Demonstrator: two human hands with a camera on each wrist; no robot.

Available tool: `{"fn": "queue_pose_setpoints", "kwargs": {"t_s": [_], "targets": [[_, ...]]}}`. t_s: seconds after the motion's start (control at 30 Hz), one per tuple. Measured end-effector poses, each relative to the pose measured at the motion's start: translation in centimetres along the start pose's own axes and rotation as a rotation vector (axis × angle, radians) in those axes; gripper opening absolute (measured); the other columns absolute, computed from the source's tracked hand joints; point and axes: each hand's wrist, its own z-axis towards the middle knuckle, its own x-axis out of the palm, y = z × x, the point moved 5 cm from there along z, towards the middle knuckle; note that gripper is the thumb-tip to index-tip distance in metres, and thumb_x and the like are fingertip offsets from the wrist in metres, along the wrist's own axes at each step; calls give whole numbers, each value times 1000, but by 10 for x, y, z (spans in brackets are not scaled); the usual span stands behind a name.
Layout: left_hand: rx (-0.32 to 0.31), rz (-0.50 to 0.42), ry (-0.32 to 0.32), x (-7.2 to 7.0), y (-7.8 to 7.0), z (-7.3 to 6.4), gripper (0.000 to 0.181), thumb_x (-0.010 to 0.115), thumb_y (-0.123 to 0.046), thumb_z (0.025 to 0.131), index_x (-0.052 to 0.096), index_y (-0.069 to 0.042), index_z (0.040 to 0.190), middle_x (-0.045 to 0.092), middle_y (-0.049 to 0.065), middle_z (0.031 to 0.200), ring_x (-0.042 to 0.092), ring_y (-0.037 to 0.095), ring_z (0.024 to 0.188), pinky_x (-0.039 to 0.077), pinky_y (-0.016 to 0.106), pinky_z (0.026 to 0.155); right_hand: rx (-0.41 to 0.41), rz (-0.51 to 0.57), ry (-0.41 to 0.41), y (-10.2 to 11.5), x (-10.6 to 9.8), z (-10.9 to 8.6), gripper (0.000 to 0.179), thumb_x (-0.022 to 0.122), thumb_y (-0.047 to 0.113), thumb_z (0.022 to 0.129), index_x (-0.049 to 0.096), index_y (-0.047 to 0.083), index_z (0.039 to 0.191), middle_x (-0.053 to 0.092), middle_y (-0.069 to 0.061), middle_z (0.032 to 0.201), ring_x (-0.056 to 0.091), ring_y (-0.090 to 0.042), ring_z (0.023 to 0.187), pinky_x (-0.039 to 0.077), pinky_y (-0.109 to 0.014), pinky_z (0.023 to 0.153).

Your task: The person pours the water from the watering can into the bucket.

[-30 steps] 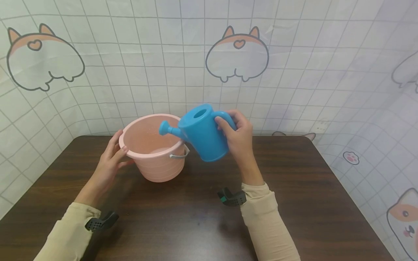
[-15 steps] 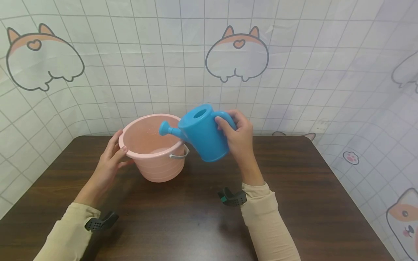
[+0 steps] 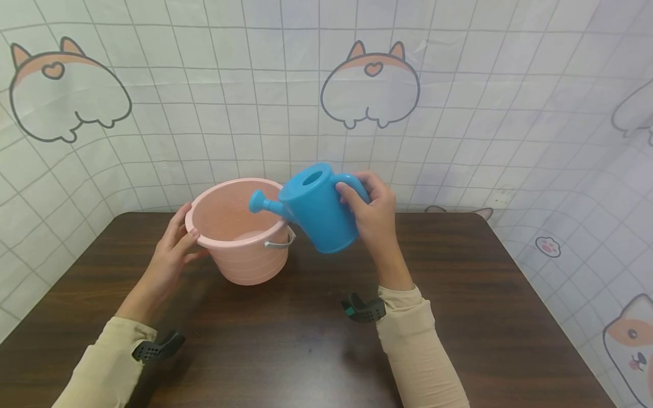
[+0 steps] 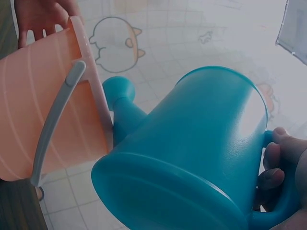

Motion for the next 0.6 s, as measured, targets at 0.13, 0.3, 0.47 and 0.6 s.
{"fn": "queue_pose_setpoints", "kwargs": {"t_s": [0.13, 0.3, 0.47, 0.6], "targets": [[4, -1, 0, 0, 0, 0, 59, 46, -29, 96, 14, -36, 145, 28, 9, 148, 40, 27, 126, 47, 47, 91, 3, -13, -1, -1, 0, 0, 17, 60, 14, 88, 59, 0, 97, 56, 1, 72, 50, -13, 64, 45, -22, 60], [11, -4, 1, 0, -1, 0, 59, 46, -28, 96, 14, -35, 145, 27, 10, 148, 41, 25, 126, 47, 46, 90, 5, -20, -9, -1, -1, 0, 19, 60, 14, 87, 59, -1, 98, 57, 2, 72, 51, -13, 64, 45, -23, 59], [4, -4, 1, 0, 0, 0, 59, 46, -29, 96, 14, -35, 145, 27, 10, 149, 40, 27, 126, 47, 46, 90, 12, -20, -13, -1, -1, 0, 18, 60, 14, 87, 59, -1, 97, 57, 3, 72, 51, -13, 63, 45, -23, 60], [4, -8, 1, 0, 0, 0, 59, 46, -29, 96, 14, -35, 145, 27, 10, 149, 39, 27, 126, 47, 47, 90, 17, -22, -14, -1, -1, 0, 17, 61, 14, 87, 59, -1, 96, 57, 3, 72, 50, -14, 64, 45, -23, 60]]}}
